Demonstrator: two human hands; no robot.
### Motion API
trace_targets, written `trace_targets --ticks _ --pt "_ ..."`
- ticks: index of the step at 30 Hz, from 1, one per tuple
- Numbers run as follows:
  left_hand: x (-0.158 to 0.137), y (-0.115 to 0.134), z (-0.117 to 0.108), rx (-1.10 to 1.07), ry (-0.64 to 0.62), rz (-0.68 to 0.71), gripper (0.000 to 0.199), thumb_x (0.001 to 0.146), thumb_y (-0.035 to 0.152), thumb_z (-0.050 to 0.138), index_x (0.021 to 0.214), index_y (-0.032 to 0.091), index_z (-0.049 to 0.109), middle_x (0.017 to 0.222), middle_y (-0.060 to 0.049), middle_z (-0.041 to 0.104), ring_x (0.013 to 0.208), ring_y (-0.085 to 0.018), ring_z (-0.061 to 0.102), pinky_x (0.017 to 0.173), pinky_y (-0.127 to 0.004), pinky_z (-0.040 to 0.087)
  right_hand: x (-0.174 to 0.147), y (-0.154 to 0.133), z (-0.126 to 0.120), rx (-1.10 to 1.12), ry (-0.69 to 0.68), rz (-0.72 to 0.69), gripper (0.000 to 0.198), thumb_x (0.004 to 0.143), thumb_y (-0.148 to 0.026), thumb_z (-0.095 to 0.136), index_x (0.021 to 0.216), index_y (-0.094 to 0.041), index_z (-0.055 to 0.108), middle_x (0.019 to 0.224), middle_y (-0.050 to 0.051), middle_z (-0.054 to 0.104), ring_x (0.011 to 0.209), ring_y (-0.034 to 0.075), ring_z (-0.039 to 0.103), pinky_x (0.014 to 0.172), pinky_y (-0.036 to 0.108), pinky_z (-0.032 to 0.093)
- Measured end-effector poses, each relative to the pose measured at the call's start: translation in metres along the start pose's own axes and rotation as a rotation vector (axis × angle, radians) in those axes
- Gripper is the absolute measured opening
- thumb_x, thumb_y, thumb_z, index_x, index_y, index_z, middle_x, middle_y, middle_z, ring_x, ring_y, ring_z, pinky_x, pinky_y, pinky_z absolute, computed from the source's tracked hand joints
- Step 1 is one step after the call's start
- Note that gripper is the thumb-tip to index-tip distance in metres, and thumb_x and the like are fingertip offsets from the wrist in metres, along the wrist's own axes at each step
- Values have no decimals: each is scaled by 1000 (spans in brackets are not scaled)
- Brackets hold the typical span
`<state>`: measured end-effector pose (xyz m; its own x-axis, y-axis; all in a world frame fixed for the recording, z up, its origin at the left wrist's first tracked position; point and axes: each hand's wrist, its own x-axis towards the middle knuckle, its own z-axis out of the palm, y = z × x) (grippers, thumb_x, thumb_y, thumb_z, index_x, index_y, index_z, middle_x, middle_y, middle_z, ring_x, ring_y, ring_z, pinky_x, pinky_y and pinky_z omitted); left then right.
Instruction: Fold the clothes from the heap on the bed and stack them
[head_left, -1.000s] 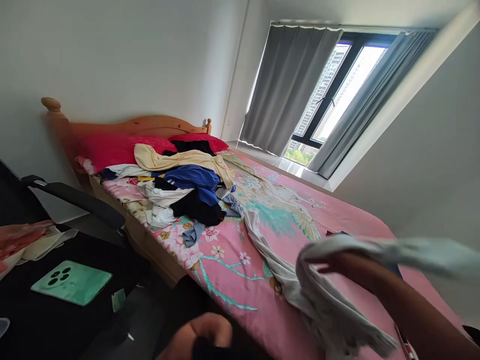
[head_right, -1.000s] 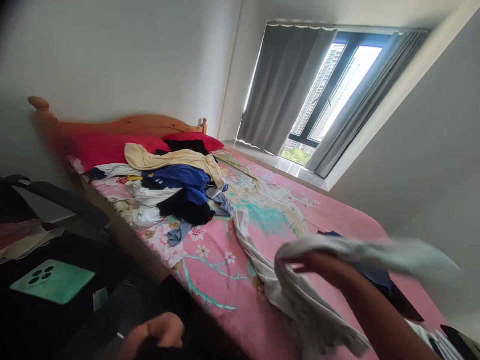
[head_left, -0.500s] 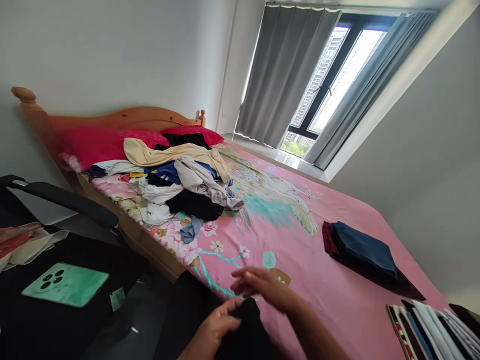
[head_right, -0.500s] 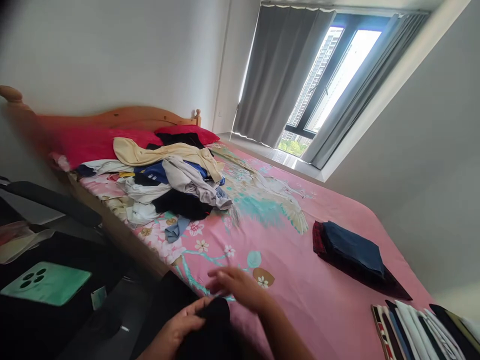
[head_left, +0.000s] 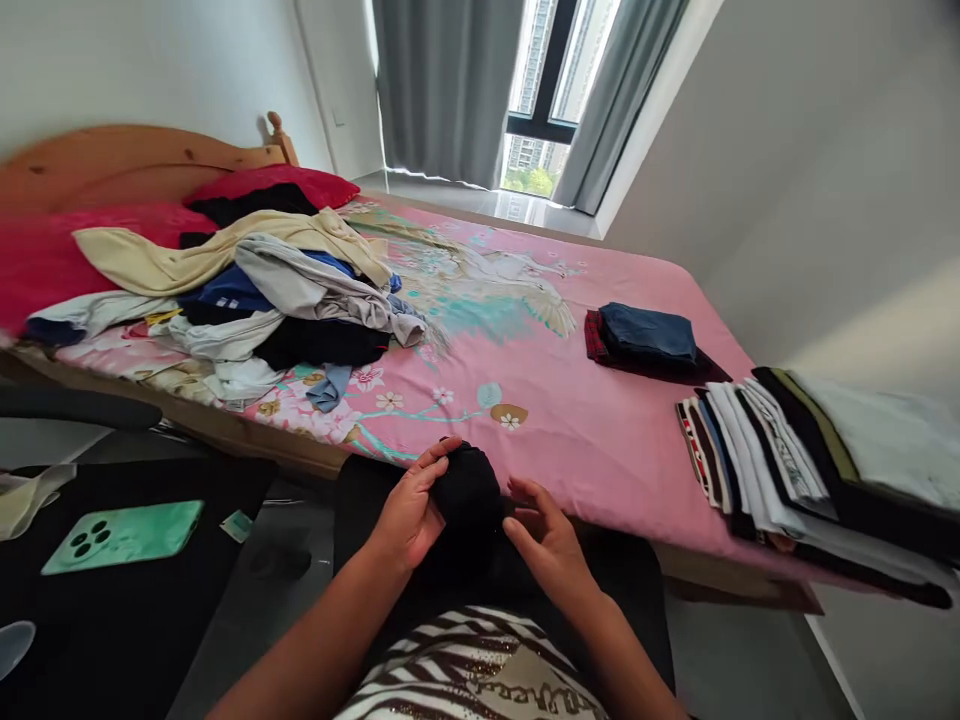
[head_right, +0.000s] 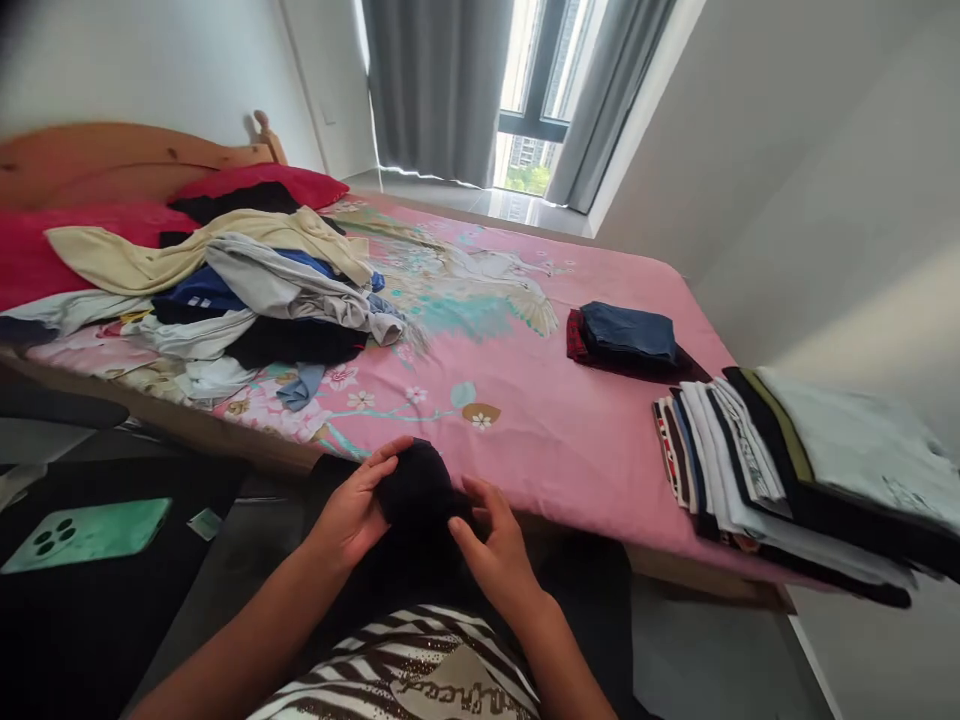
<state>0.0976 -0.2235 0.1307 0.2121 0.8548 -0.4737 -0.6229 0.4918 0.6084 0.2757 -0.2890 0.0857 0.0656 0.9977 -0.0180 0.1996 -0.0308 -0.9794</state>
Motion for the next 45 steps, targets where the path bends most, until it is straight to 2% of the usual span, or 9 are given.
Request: trace_targets --ticks 5,11,14,20,23,28,34,39,45 --pt "-20 -1 19 145 -181 1 27 82 26 60 105 14 64 103 -10 68 91 -18 64 78 -26 53 5 -11 5 34 -11 -229 39 87 -30 53 126 -24 50 124 6 56 112 18 54 101 36 41" --pt "-32 -11 28 475 -413 61 53 67 24 74 117 20 57 113 -8 63 100 -22 60 83 -31 51 -3 -19 -5 176 86 -265 32 89 -29 50 121 -24 54 113 4 61 103 16 58 93 32 46" --pt "-35 -15 30 698 -472 106 56 69 23 71 121 22 52 115 -6 62 99 -21 60 85 -30 49 -6 -19 -12 132 153 -305 29 88 -25 50 116 -24 57 110 3 63 100 15 59 90 30 47" --pt "-46 5 42 1650 -441 507 54 77 37 62 129 28 51 117 -6 60 101 -25 59 91 -39 46 -4 -26 -26 -202 275 -480 23 86 -16 48 102 -21 63 95 2 66 90 15 60 82 29 47" --pt "-50 10 47 1922 -359 764 50 77 34 60 126 26 55 122 -10 56 109 -28 56 93 -42 46 -3 -33 -28 -411 295 -592 22 84 -13 49 100 -19 63 90 4 67 85 17 60 78 32 47" --pt "-44 -3 52 1872 -400 845 48 81 16 44 129 18 50 121 -10 62 107 -23 61 93 -38 49 2 -45 -22 -488 272 -695 24 83 -13 49 102 -19 61 90 4 67 83 17 61 77 31 47" --pt "-46 25 64 1593 -243 910 45 82 19 40 124 19 58 120 -2 64 110 -19 59 98 -30 45 12 -18 -28 -401 153 -432 20 83 -17 53 100 -21 63 92 3 65 83 15 59 74 28 47" --pt "-54 74 57 1491 101 945 45 81 28 45 124 25 60 109 3 68 99 -21 61 92 -29 47 -2 24 -60 -421 99 -203 35 76 -8 45 101 -20 66 102 5 66 97 19 60 87 35 46" --pt "-40 89 39 1629 101 738 49 77 33 46 123 22 62 89 0 71 78 -20 62 76 -28 50 -13 1 -113 -276 255 -63 38 71 -17 48 104 -21 67 103 4 67 94 19 61 88 36 48"
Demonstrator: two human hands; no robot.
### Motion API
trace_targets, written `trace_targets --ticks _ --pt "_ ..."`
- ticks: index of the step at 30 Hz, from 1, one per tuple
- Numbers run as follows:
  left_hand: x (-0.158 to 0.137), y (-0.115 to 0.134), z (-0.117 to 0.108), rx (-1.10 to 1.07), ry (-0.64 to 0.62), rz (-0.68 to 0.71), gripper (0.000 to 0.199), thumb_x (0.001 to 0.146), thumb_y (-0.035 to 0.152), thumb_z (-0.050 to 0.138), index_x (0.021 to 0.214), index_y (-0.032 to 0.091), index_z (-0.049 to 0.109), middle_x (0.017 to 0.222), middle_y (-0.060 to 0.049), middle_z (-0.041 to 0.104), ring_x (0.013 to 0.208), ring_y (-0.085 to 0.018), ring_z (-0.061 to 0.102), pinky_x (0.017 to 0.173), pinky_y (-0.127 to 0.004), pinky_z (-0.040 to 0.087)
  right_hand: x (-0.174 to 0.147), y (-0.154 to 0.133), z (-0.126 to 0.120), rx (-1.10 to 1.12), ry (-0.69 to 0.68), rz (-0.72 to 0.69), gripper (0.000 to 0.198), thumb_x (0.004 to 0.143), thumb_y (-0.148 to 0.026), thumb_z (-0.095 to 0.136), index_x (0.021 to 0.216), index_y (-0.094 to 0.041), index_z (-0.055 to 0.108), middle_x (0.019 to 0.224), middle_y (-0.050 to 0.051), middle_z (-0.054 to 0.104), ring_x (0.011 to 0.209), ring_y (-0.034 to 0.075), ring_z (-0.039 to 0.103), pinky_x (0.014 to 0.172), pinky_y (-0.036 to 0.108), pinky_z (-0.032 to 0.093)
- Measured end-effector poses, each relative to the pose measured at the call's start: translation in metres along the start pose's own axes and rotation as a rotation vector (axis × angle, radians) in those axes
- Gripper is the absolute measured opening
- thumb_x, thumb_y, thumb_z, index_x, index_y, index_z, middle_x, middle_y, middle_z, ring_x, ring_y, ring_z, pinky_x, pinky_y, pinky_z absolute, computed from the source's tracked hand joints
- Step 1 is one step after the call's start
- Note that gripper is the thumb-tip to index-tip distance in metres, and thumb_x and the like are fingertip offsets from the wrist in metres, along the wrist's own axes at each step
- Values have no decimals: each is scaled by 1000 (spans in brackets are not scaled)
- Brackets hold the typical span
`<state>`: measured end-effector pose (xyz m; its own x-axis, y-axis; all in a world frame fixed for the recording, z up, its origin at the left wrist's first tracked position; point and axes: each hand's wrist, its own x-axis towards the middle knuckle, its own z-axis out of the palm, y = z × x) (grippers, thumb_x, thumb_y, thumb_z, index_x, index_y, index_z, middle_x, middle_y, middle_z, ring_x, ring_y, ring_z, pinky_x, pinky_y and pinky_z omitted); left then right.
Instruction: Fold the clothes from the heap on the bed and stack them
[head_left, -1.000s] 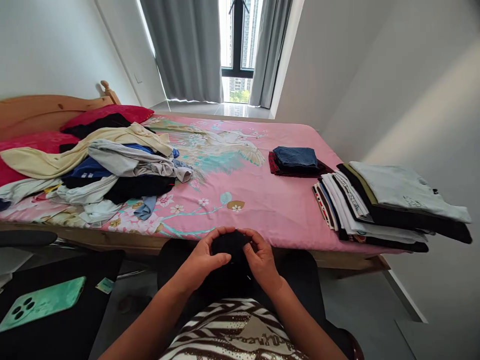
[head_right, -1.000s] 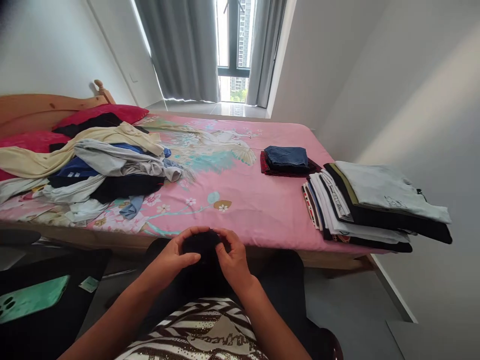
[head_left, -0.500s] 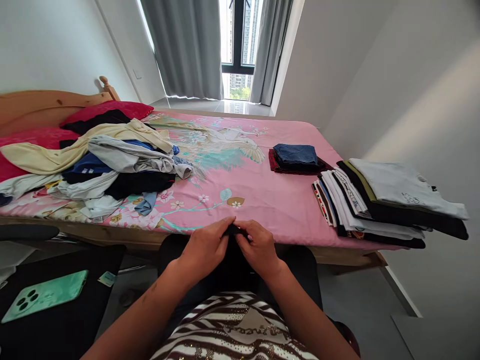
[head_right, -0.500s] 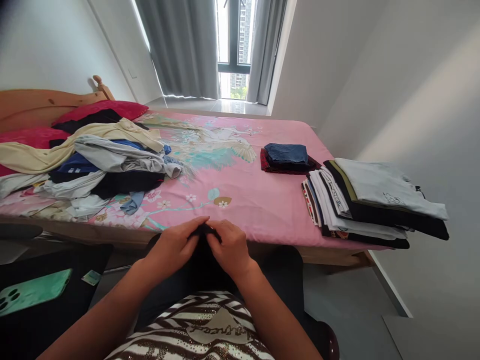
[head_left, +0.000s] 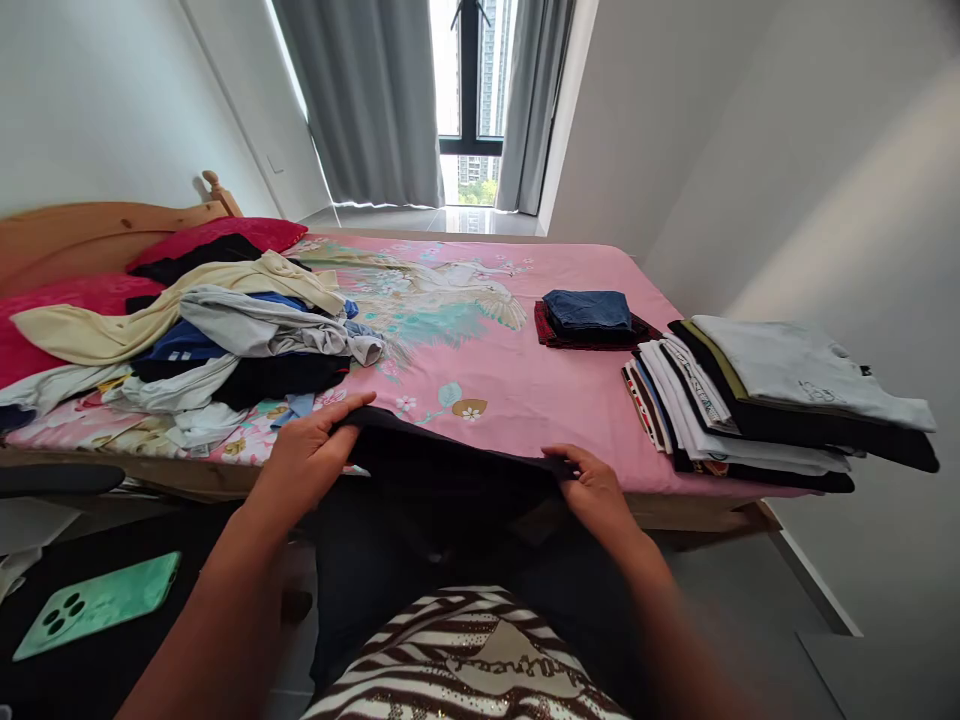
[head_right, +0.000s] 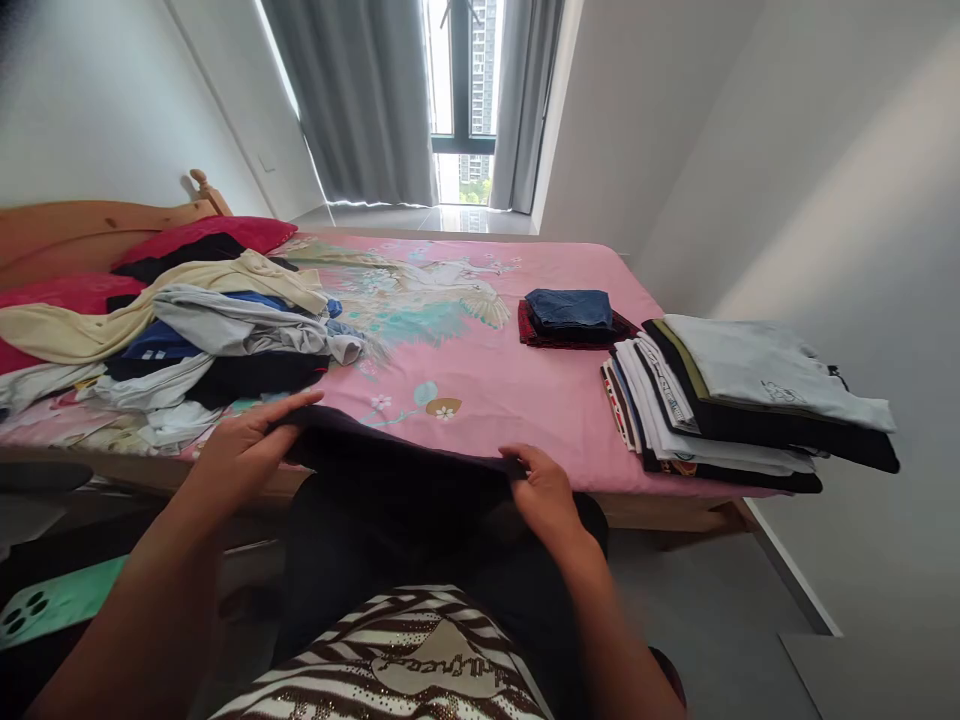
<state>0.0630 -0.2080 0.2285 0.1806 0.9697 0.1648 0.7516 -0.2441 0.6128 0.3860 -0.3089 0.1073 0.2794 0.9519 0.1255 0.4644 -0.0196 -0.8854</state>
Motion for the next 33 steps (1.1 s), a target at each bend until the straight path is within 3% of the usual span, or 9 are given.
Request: trace_targets --ticks 4,8,13,18,22,26,30,33 --pt "6 9 -3 -160 -31 -3 48 72 39 55 115 20 67 100 -3 71 83 -22 63 76 -28 51 4 -41 -39 142 38 18 34 70 -21 48 98 -21 68 96 2 68 86 17 62 78 33 52" --pt "11 31 -14 -480 -77 23 49 70 41 64 114 20 67 105 -4 70 92 -23 63 80 -29 51 2 -80 -74 190 179 -97 27 71 -21 51 91 -20 69 92 2 68 88 16 62 77 29 51" --pt "27 46 -9 -506 -124 40 50 67 38 67 112 16 67 92 -6 70 72 -19 65 65 -28 53 10 -91 -97 27 265 -118 25 72 -22 55 92 -20 69 88 2 67 77 15 60 68 26 49" --pt "52 52 3 -428 -177 114 48 69 31 57 114 15 66 88 -6 69 66 -16 63 57 -26 52 28 -85 -106 -63 351 -124 28 71 -21 55 95 -21 70 86 2 67 69 13 57 61 25 46" --pt "61 62 3 -337 -183 181 46 69 29 53 112 16 67 105 -7 66 76 -18 61 57 -25 52 39 -86 -111 -167 359 -154 29 69 -20 54 94 -20 70 77 2 65 63 12 55 58 24 44" --pt "55 64 5 -327 -157 247 40 73 32 54 108 17 67 96 -4 67 71 -15 59 61 -24 50 33 -90 -111 -62 342 -187 29 71 -20 53 96 -19 69 82 2 65 67 12 56 60 23 44" --pt "50 33 28 -111 -365 265 27 72 42 59 84 19 69 73 -1 65 67 -17 58 61 -24 46 26 -83 -98 -81 250 -119 28 69 -22 55 94 -18 69 80 1 65 66 12 56 60 23 44" --pt "43 1 52 90 -474 262 30 77 47 53 76 21 69 73 -3 66 73 -20 59 68 -27 44 28 -71 -81 -161 158 -80 26 70 -27 59 92 -19 69 82 2 67 71 14 58 64 25 45"
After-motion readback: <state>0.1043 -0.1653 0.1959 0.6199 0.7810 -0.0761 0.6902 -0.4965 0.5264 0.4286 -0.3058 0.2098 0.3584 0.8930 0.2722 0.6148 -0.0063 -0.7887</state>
